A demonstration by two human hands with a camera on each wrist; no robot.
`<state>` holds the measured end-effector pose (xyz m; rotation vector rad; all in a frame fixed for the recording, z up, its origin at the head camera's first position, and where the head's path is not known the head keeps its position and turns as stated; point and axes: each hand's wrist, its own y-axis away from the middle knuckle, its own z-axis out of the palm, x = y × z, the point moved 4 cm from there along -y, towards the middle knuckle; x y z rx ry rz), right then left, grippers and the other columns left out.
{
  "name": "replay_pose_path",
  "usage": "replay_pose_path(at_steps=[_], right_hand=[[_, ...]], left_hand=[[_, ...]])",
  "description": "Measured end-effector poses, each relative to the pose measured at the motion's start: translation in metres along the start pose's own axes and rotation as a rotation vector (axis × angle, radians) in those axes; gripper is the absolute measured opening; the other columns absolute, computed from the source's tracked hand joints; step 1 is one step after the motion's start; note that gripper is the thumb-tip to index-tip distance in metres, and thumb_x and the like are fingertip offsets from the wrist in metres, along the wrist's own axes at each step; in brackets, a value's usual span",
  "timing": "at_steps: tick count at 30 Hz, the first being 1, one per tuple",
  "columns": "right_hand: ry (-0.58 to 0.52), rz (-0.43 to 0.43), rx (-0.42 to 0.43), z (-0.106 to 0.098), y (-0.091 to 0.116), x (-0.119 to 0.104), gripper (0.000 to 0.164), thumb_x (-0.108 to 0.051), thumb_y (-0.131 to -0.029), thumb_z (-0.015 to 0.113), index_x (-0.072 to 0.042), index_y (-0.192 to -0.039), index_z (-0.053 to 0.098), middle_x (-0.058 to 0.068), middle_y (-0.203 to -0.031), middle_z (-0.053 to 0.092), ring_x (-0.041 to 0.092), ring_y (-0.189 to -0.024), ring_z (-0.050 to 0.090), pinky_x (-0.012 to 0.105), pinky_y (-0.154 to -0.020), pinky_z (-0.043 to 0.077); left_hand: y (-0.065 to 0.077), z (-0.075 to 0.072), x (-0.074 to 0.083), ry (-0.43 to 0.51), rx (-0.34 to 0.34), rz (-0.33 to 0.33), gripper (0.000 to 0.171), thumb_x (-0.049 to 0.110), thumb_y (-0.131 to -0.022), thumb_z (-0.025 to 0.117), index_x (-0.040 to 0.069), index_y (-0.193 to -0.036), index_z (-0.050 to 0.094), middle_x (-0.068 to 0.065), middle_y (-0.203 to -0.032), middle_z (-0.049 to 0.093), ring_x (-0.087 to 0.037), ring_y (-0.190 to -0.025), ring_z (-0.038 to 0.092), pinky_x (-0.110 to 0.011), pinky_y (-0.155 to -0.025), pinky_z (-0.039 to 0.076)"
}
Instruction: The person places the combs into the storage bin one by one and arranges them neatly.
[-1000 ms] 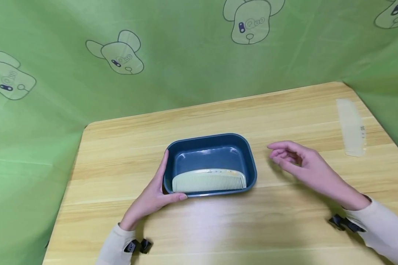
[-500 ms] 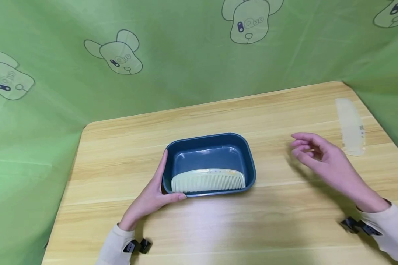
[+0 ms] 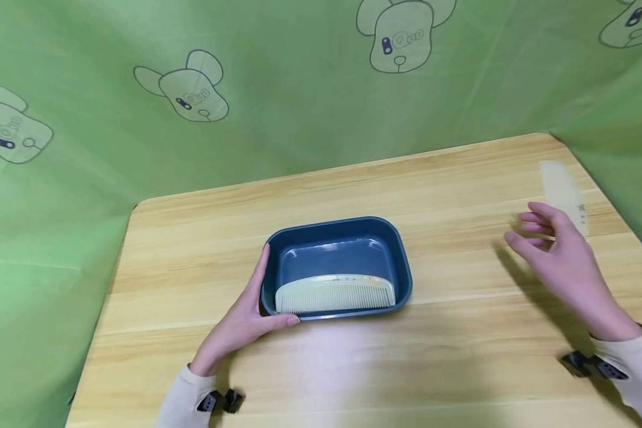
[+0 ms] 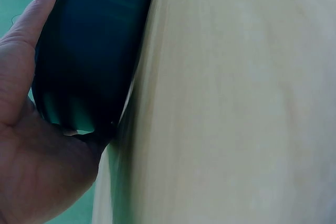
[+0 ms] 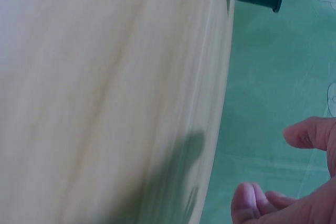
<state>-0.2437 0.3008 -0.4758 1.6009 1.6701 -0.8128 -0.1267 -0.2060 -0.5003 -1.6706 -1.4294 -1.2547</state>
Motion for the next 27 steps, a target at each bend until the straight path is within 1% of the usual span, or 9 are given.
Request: replay_pose_path(at_steps=[4,9,12,14,15,18,21,24,27], right_hand=[[0.034,0.062,0.036,-0.012,-0.003,0.006,0.08,-0.026,-0.108,0.071,0.006,-0.168,0.028,-0.003,-0.133,0.05,-0.003,-0.105,0.047,0.002,-0.083,0.038],[0.078,0.128,0.043,-0.025,-0.008,0.018,0.087,-0.033,-0.107,0.071,0.004,-0.17,0.025,0.007,-0.141,0.049,-0.003,-0.106,0.046,0.002,-0.077,0.038],[0.098,0.149,0.031,-0.03,-0.009,0.025,0.091,-0.037,-0.107,0.072,0.003,-0.171,0.022,0.018,-0.15,0.047,0.004,-0.109,0.047,0.002,-0.075,0.037],[0.102,0.157,0.019,-0.033,-0.01,0.029,0.092,-0.037,-0.107,0.071,0.003,-0.172,0.019,0.027,-0.157,0.042,0.018,-0.115,0.05,0.002,-0.074,0.036],[0.105,0.16,0.016,-0.034,-0.011,0.032,0.093,-0.037,-0.107,0.071,0.004,-0.172,0.018,0.032,-0.159,0.039,0.021,-0.116,0.049,0.002,-0.074,0.035],[0.104,0.169,0.027,-0.039,-0.014,0.039,0.096,-0.034,-0.107,0.072,0.008,-0.17,0.014,0.034,-0.155,0.038,0.022,-0.114,0.048,0.003,-0.074,0.035],[0.105,0.191,0.046,-0.045,-0.017,0.047,0.1,-0.033,-0.106,0.073,0.012,-0.169,0.009,0.031,-0.148,0.039,0.013,-0.11,0.045,0.003,-0.075,0.035],[0.126,0.209,0.048,-0.048,-0.017,0.051,0.104,-0.033,-0.105,0.073,0.015,-0.167,0.004,0.033,-0.147,0.038,0.022,-0.11,0.044,0.003,-0.074,0.034],[0.159,0.201,0.022,-0.048,-0.016,0.054,0.106,-0.032,-0.105,0.073,0.02,-0.163,0.002,0.044,-0.149,0.034,0.04,-0.114,0.043,0.004,-0.069,0.033]], left_hand=[[0.0,0.0,0.0,-0.003,0.001,-0.003,0.137,0.027,-0.088,0.096,0.043,-0.174,-0.009,0.013,-0.18,-0.008,-0.02,-0.165,-0.003,-0.065,-0.128,0.008],[0.0,0.0,0.001,-0.005,0.001,-0.004,0.137,0.027,-0.088,0.096,0.038,-0.175,-0.009,0.013,-0.18,-0.008,-0.02,-0.165,-0.003,-0.064,-0.129,0.008],[0.0,0.0,0.001,-0.003,0.002,-0.003,0.137,0.027,-0.088,0.096,0.036,-0.176,-0.009,0.013,-0.18,-0.008,-0.02,-0.165,-0.003,-0.064,-0.129,0.008],[0.0,0.0,0.001,0.0,0.002,-0.004,0.137,0.028,-0.088,0.096,0.035,-0.176,-0.009,0.013,-0.18,-0.008,-0.02,-0.165,-0.003,-0.064,-0.129,0.008],[0.0,0.0,0.001,0.001,0.003,-0.004,0.137,0.028,-0.088,0.096,0.036,-0.176,-0.009,0.013,-0.18,-0.008,-0.02,-0.165,-0.003,-0.064,-0.129,0.008],[0.001,0.0,0.001,0.003,0.005,-0.005,0.137,0.029,-0.088,0.096,0.039,-0.175,-0.009,0.013,-0.18,-0.008,-0.02,-0.165,-0.003,-0.064,-0.128,0.008],[0.001,0.0,0.001,-0.001,0.005,-0.007,0.136,0.029,-0.088,0.096,0.043,-0.174,-0.008,0.014,-0.18,-0.008,-0.019,-0.165,-0.003,-0.064,-0.129,0.008],[0.0,0.0,0.001,-0.004,0.003,-0.004,0.136,0.03,-0.088,0.096,0.042,-0.174,-0.008,0.013,-0.18,-0.008,-0.02,-0.165,-0.003,-0.064,-0.129,0.008],[0.001,-0.001,0.001,-0.005,0.002,-0.008,0.136,0.029,-0.088,0.096,0.042,-0.174,-0.008,0.013,-0.18,-0.007,-0.02,-0.165,-0.003,-0.064,-0.129,0.008]])
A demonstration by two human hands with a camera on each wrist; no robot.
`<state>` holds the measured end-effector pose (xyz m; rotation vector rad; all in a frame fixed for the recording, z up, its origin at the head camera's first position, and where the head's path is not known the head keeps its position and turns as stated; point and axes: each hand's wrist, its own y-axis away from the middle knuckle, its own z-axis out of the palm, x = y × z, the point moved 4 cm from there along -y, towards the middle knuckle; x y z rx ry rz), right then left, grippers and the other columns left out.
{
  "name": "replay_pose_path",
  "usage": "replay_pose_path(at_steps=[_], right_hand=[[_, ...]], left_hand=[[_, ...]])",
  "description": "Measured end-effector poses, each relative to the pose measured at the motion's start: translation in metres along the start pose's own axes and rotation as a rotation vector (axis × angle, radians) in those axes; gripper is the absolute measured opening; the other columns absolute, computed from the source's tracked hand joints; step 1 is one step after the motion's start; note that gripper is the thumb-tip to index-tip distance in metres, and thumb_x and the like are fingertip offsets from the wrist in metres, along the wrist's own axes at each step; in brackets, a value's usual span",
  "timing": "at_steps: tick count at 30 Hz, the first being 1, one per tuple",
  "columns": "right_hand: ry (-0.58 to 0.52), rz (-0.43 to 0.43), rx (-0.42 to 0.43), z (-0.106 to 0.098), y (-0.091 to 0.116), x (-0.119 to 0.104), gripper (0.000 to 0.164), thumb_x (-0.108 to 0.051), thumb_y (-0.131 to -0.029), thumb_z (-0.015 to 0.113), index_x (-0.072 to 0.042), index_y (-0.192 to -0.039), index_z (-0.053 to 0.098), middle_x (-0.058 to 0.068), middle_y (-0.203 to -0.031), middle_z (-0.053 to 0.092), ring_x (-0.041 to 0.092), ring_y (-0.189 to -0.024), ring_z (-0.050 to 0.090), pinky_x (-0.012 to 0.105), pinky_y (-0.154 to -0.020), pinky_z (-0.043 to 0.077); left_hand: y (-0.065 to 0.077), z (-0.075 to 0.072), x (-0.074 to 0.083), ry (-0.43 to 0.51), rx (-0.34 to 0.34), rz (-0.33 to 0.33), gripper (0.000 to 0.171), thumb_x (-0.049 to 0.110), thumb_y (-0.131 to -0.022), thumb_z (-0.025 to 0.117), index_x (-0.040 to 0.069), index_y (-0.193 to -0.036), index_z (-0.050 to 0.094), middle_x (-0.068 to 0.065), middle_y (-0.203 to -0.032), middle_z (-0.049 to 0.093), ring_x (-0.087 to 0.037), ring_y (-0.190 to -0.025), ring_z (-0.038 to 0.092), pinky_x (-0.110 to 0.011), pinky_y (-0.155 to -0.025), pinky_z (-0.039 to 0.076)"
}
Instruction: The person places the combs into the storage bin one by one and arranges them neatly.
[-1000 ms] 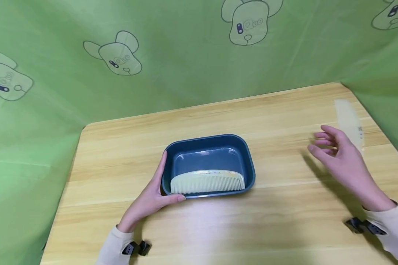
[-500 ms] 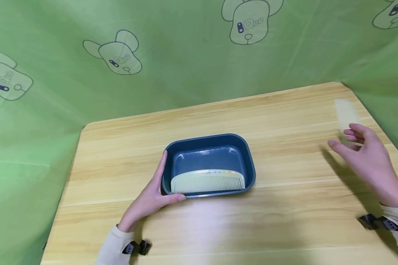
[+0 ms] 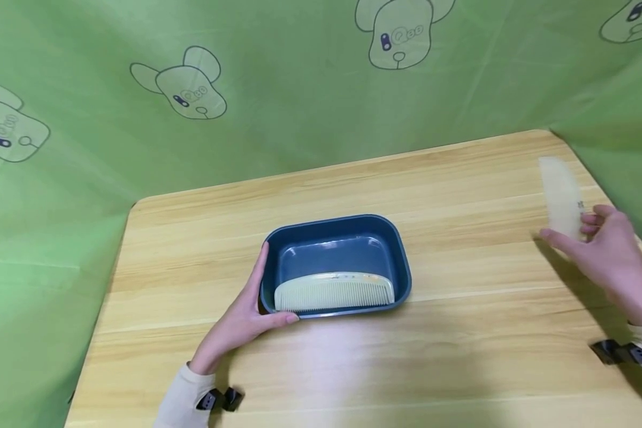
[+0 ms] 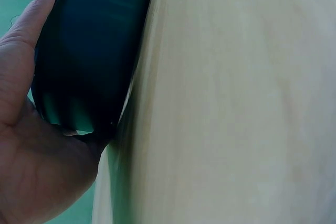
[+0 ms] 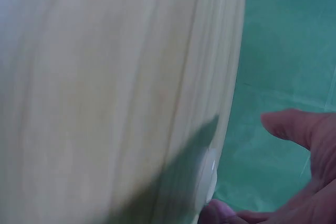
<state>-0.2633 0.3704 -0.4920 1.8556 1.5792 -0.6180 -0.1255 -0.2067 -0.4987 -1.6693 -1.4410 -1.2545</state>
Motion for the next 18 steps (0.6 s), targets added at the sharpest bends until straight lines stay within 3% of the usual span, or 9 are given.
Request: replay_pose_path(at_steps=[2,5,9,11,13,15,18], right_hand=[[0.026,-0.01,-0.01,0.0,-0.001,0.001,0.106,-0.032,-0.105,0.073,0.024,-0.161,0.002,0.047,-0.148,0.034,0.044,-0.112,0.042,0.003,-0.066,0.033],[0.055,-0.035,-0.008,-0.001,-0.002,0.002,0.102,-0.028,-0.104,0.074,0.029,-0.157,0.008,0.048,-0.14,0.039,0.027,-0.104,0.048,0.002,-0.064,0.033],[0.137,-0.081,0.022,-0.006,-0.006,0.003,0.077,-0.021,-0.1,0.078,0.03,-0.141,0.037,0.035,-0.109,0.054,0.016,-0.085,0.047,0.012,-0.06,0.036],[0.205,-0.101,0.032,-0.008,-0.009,0.003,0.056,-0.018,-0.098,0.079,0.024,-0.118,0.048,0.025,-0.089,0.053,0.025,-0.078,0.046,0.023,-0.061,0.037],[0.267,-0.108,0.026,-0.011,-0.011,0.004,0.05,-0.016,-0.097,0.079,0.021,-0.109,0.048,0.021,-0.08,0.052,0.036,-0.078,0.045,0.035,-0.064,0.037],[0.313,-0.113,0.004,-0.013,-0.013,0.006,0.051,-0.015,-0.097,0.078,0.025,-0.11,0.049,0.024,-0.08,0.053,0.042,-0.081,0.045,0.041,-0.064,0.038],[0.338,-0.123,-0.034,-0.017,-0.015,0.009,0.059,-0.016,-0.099,0.077,0.03,-0.125,0.049,0.025,-0.078,0.056,0.042,-0.079,0.049,0.041,-0.062,0.04]], left_hand=[[0.0,0.0,0.001,-0.001,0.001,-0.004,0.136,0.029,-0.088,0.096,0.043,-0.174,-0.008,0.013,-0.18,-0.007,-0.02,-0.165,-0.002,-0.063,-0.129,0.008],[0.0,-0.001,0.001,-0.004,0.002,-0.002,0.135,0.028,-0.088,0.096,0.044,-0.174,-0.007,0.013,-0.18,-0.007,-0.02,-0.165,-0.002,-0.064,-0.129,0.008],[-0.001,-0.001,0.001,-0.002,0.0,0.002,0.135,0.028,-0.088,0.096,0.044,-0.174,-0.008,0.014,-0.18,-0.007,-0.02,-0.165,-0.003,-0.065,-0.129,0.008],[-0.001,-0.001,0.001,-0.003,0.0,0.004,0.135,0.028,-0.088,0.096,0.044,-0.174,-0.008,0.013,-0.18,-0.007,-0.02,-0.165,-0.003,-0.066,-0.128,0.008],[-0.001,0.0,0.0,0.0,0.0,0.006,0.135,0.028,-0.088,0.096,0.043,-0.175,-0.008,0.013,-0.181,-0.007,-0.021,-0.165,-0.003,-0.066,-0.128,0.008],[-0.001,0.0,0.0,0.002,0.0,0.01,0.136,0.027,-0.088,0.096,0.041,-0.175,-0.008,0.013,-0.181,-0.007,-0.021,-0.165,-0.003,-0.065,-0.128,0.008],[-0.001,0.001,0.001,0.008,0.001,0.012,0.136,0.026,-0.088,0.096,0.04,-0.175,-0.008,0.013,-0.181,-0.007,-0.021,-0.165,-0.003,-0.064,-0.129,0.008]])
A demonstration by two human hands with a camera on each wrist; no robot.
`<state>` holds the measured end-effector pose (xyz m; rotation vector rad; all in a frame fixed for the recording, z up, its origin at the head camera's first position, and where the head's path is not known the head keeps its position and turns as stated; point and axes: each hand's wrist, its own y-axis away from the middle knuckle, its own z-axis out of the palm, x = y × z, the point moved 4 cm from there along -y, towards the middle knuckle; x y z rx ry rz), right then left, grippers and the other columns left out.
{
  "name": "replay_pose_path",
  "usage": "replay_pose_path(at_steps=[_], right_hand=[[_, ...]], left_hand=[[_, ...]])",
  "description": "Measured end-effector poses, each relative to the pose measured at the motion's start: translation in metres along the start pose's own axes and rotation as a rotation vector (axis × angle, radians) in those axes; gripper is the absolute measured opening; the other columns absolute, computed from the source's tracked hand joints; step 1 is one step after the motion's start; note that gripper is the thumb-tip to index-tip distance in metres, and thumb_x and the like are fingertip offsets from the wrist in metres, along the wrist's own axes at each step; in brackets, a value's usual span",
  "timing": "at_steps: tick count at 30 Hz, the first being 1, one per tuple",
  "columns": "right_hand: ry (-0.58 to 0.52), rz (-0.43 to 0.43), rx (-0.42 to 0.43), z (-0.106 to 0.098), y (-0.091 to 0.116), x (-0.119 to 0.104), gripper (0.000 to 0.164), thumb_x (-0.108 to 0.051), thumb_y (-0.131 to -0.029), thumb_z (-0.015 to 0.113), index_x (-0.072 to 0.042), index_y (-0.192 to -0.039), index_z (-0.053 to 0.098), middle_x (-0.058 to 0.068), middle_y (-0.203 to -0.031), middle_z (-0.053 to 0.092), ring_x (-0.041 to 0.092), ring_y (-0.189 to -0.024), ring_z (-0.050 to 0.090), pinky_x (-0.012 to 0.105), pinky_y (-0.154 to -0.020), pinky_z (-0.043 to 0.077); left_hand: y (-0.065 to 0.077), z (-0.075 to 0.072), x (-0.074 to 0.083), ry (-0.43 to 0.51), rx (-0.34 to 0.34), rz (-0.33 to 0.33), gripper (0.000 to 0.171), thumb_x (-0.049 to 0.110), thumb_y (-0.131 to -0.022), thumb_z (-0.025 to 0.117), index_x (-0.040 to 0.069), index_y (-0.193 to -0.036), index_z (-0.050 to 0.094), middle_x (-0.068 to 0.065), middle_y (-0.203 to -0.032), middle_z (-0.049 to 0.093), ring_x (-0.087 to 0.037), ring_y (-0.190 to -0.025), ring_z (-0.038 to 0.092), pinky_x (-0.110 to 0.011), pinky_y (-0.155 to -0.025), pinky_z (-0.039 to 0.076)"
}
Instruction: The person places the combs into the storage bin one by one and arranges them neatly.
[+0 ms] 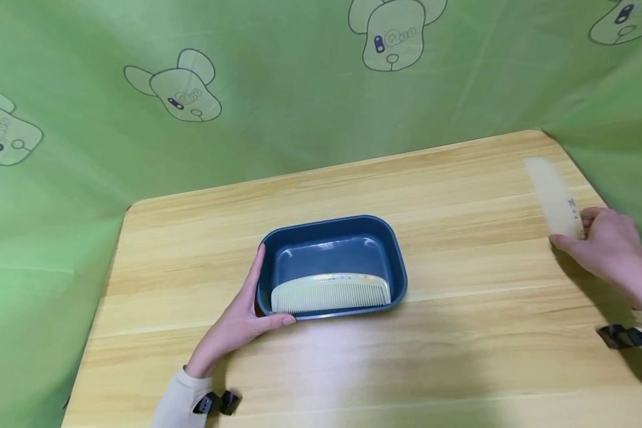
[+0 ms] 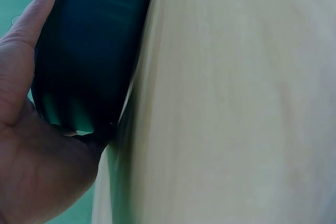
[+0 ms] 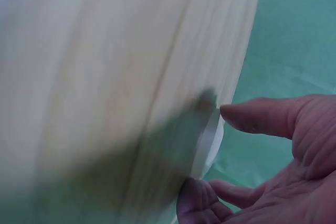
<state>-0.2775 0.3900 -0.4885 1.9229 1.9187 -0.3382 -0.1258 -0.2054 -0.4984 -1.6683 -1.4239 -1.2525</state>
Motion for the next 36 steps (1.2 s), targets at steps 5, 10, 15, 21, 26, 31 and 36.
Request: replay_pose_path(at_steps=[5,10,15,21,26,31,36], right_hand=[[0.013,-0.039,-0.035,0.0,-0.006,0.005,0.046,-0.018,-0.099,0.076,0.021,-0.101,0.052,0.018,-0.069,0.052,0.034,-0.068,0.047,0.036,-0.056,0.038],[-0.024,0.003,-0.077,-0.001,-0.012,0.01,0.064,-0.016,-0.099,0.075,0.03,-0.133,0.045,0.044,-0.101,0.06,0.049,-0.087,0.054,0.04,-0.059,0.047],[-0.049,0.019,-0.099,-0.001,-0.014,0.011,0.072,-0.015,-0.1,0.072,0.031,-0.142,0.036,0.049,-0.112,0.054,0.05,-0.093,0.052,0.034,-0.06,0.045],[-0.243,0.043,-0.152,0.003,-0.017,0.019,0.074,-0.01,-0.107,0.067,0.03,-0.151,0.023,0.05,-0.117,0.051,0.009,-0.079,0.059,0.023,-0.059,0.049],[-0.346,0.076,-0.18,0.004,-0.017,0.028,0.076,-0.016,-0.111,0.066,0.023,-0.157,0.02,0.03,-0.116,0.055,-0.007,-0.08,0.05,0.02,-0.064,0.051],[-0.563,0.093,-0.178,0.005,-0.015,0.034,0.041,-0.014,-0.111,0.066,-0.012,-0.148,0.049,-0.011,-0.1,0.061,-0.004,-0.085,0.057,0.014,-0.072,0.054],[-0.751,0.09,-0.17,0.009,-0.016,0.033,0.042,-0.002,-0.109,0.067,-0.038,-0.125,0.054,-0.015,-0.095,0.066,0.001,-0.086,0.065,0.016,-0.077,0.058]], left_hand=[[-0.001,0.001,-0.001,0.007,0.001,0.005,0.136,0.025,-0.088,0.096,0.042,-0.175,-0.008,0.012,-0.181,-0.008,-0.022,-0.165,-0.003,-0.065,-0.128,0.007],[-0.001,0.001,-0.001,0.007,-0.001,0.004,0.136,0.026,-0.088,0.096,0.044,-0.174,-0.007,0.011,-0.181,-0.008,-0.023,-0.165,-0.003,-0.066,-0.128,0.007],[-0.001,0.001,-0.001,-0.002,0.0,0.007,0.135,0.026,-0.088,0.096,0.043,-0.175,-0.007,0.011,-0.181,-0.007,-0.023,-0.165,-0.003,-0.065,-0.128,0.007],[0.0,0.001,-0.001,-0.003,0.001,0.004,0.134,0.027,-0.088,0.096,0.044,-0.175,-0.006,0.011,-0.181,-0.007,-0.024,-0.165,-0.003,-0.066,-0.128,0.007],[0.001,0.001,-0.001,-0.003,0.004,-0.006,0.133,0.029,-0.088,0.095,0.045,-0.175,-0.005,0.01,-0.181,-0.006,-0.026,-0.165,-0.003,-0.068,-0.127,0.007],[0.001,0.001,-0.002,0.002,0.002,-0.004,0.133,0.028,-0.088,0.095,0.045,-0.175,-0.005,0.009,-0.181,-0.006,-0.026,-0.165,-0.003,-0.068,-0.127,0.007],[0.0,0.002,-0.003,-0.005,0.002,0.001,0.133,0.029,-0.088,0.095,0.045,-0.175,-0.005,0.009,-0.181,-0.006,-0.026,-0.165,-0.002,-0.068,-0.127,0.007]])
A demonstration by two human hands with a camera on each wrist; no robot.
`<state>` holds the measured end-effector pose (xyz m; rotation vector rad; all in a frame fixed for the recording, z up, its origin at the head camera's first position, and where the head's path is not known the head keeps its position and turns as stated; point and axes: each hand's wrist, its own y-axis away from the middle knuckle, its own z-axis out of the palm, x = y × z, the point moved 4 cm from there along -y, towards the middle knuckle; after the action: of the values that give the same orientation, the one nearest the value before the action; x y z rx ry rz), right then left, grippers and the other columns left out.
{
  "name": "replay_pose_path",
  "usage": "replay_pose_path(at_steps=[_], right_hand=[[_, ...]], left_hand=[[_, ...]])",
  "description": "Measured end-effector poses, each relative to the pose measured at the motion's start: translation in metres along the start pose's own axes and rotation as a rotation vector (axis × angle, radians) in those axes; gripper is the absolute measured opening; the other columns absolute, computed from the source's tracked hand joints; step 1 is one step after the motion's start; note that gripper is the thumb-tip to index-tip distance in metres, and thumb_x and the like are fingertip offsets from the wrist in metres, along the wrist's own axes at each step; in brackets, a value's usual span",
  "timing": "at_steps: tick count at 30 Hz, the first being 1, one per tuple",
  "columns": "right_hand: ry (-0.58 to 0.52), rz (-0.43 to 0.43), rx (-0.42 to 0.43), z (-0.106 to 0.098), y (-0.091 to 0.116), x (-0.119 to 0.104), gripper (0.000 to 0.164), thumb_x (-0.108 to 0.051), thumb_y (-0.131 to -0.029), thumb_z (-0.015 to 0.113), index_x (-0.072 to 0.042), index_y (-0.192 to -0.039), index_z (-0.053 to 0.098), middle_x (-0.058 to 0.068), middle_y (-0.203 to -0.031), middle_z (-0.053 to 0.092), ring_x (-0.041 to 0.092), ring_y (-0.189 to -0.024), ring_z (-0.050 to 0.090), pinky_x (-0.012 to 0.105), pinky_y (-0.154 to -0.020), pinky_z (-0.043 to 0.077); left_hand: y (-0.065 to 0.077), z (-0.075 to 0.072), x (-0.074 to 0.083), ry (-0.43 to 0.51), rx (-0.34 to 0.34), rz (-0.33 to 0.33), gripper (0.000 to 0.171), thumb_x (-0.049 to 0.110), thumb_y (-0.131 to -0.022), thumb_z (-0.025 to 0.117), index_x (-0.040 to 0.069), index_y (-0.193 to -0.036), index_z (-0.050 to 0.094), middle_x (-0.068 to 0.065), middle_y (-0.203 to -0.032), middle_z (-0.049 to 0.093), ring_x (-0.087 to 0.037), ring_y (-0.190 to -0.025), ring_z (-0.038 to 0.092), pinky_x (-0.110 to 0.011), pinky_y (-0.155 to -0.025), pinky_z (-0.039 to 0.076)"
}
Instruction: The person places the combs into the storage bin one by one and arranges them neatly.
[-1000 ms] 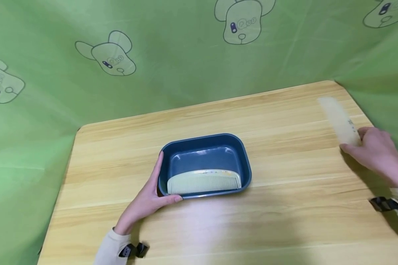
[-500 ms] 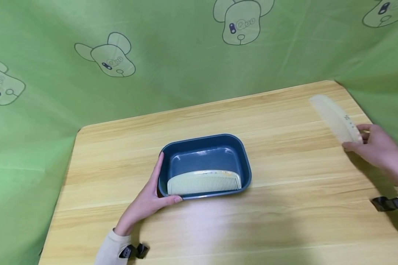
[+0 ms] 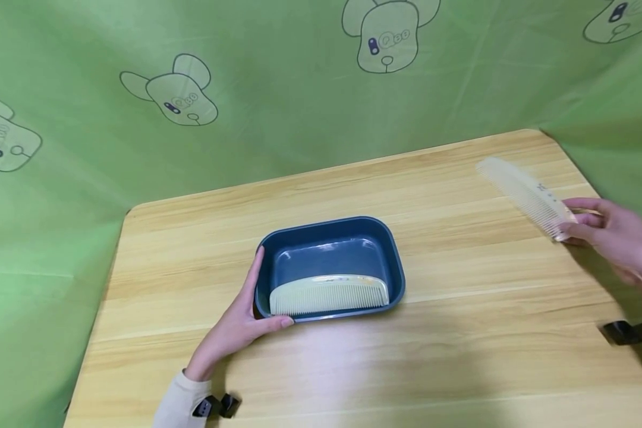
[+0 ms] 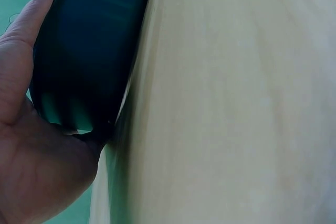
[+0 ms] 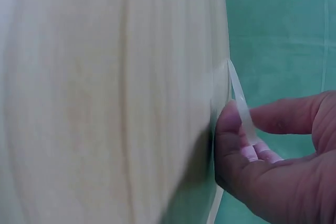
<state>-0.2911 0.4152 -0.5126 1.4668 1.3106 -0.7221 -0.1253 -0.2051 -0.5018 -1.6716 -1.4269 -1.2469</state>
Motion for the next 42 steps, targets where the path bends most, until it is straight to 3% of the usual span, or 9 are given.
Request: replay_pose_path(at_steps=[6,10,16,19,23,26,30,35,42], right_hand=[[-0.016,0.002,-0.001,0.005,0.003,-0.008,0.044,-0.002,-0.107,0.069,-0.042,-0.123,0.06,-0.013,-0.096,0.065,0.0,-0.086,0.063,0.013,-0.078,0.057],[-0.012,-0.004,0.008,0.007,0.005,-0.012,0.043,-0.005,-0.109,0.068,-0.045,-0.123,0.062,-0.012,-0.095,0.065,0.001,-0.071,0.058,0.013,-0.066,0.055],[-0.251,-0.035,-0.02,0.01,0.006,-0.014,0.046,0.006,-0.108,0.063,-0.036,-0.123,0.07,-0.005,-0.097,0.069,0.006,-0.078,0.066,0.015,-0.075,0.058],[-0.314,-0.018,-0.023,0.011,0.007,-0.016,0.045,0.007,-0.107,0.064,-0.034,-0.125,0.074,-0.003,-0.098,0.07,0.006,-0.074,0.064,0.013,-0.064,0.054],[-0.209,0.006,-0.028,0.014,0.009,-0.019,0.043,0.0,-0.108,0.068,-0.037,-0.128,0.073,-0.005,-0.097,0.072,0.003,-0.055,0.051,0.025,-0.038,0.034],[-0.174,0.008,-0.041,0.017,0.01,-0.023,0.043,-0.002,-0.107,0.069,-0.037,-0.132,0.072,-0.005,-0.098,0.073,0.003,-0.05,0.044,0.028,-0.035,0.03],[-0.264,0.008,-0.065,0.023,0.01,-0.027,0.043,0.003,-0.106,0.069,-0.03,-0.133,0.075,-0.002,-0.101,0.074,0.005,-0.069,0.059,0.017,-0.049,0.046],[-0.375,-0.005,-0.092,0.031,0.011,-0.031,0.045,0.009,-0.105,0.067,-0.024,-0.134,0.078,0.001,-0.103,0.074,0.008,-0.088,0.068,0.017,-0.069,0.057],[-0.107,-0.057,-0.085,0.043,0.017,-0.046,0.047,0.001,-0.108,0.067,-0.034,-0.138,0.074,-0.008,-0.107,0.075,0.004,-0.089,0.065,0.017,-0.061,0.051]], left_hand=[[0.0,0.0,0.0,-0.001,0.001,-0.003,0.133,0.029,-0.089,0.095,0.045,-0.175,-0.005,0.01,-0.181,-0.006,-0.026,-0.166,-0.002,-0.069,-0.127,0.007],[-0.001,-0.001,-0.001,-0.004,0.005,-0.006,0.132,0.028,-0.089,0.095,0.046,-0.174,-0.004,0.011,-0.181,-0.006,-0.026,-0.166,-0.002,-0.07,-0.127,0.007],[-0.002,-0.001,-0.001,0.0,0.003,0.007,0.133,0.026,-0.089,0.095,0.044,-0.175,-0.005,0.008,-0.182,-0.006,-0.027,-0.166,-0.002,-0.069,-0.127,0.008],[-0.002,0.0,-0.001,0.005,0.0,0.004,0.132,0.027,-0.089,0.094,0.044,-0.175,-0.005,0.009,-0.181,-0.006,-0.026,-0.166,-0.002,-0.068,-0.127,0.008],[0.0,0.0,-0.001,0.012,0.002,-0.002,0.132,0.029,-0.089,0.095,0.045,-0.175,-0.005,0.011,-0.181,-0.006,-0.025,-0.166,-0.002,-0.068,-0.127,0.007],[0.0,-0.001,-0.001,0.013,0.004,-0.001,0.132,0.029,-0.089,0.095,0.045,-0.175,-0.004,0.011,-0.181,-0.006,-0.025,-0.166,-0.002,-0.068,-0.127,0.007],[0.0,0.0,0.0,0.013,0.003,0.003,0.132,0.027,-0.089,0.095,0.045,-0.175,-0.005,0.01,-0.181,-0.005,-0.024,-0.165,-0.002,-0.067,-0.128,0.007],[-0.001,0.0,0.001,0.014,0.0,0.009,0.133,0.026,-0.089,0.095,0.044,-0.175,-0.006,0.009,-0.181,-0.006,-0.024,-0.165,-0.002,-0.066,-0.128,0.007],[0.0,-0.001,0.001,0.012,-0.008,0.005,0.135,0.027,-0.089,0.095,0.038,-0.176,-0.009,0.01,-0.181,-0.008,-0.024,-0.165,-0.003,-0.066,-0.128,0.007]])
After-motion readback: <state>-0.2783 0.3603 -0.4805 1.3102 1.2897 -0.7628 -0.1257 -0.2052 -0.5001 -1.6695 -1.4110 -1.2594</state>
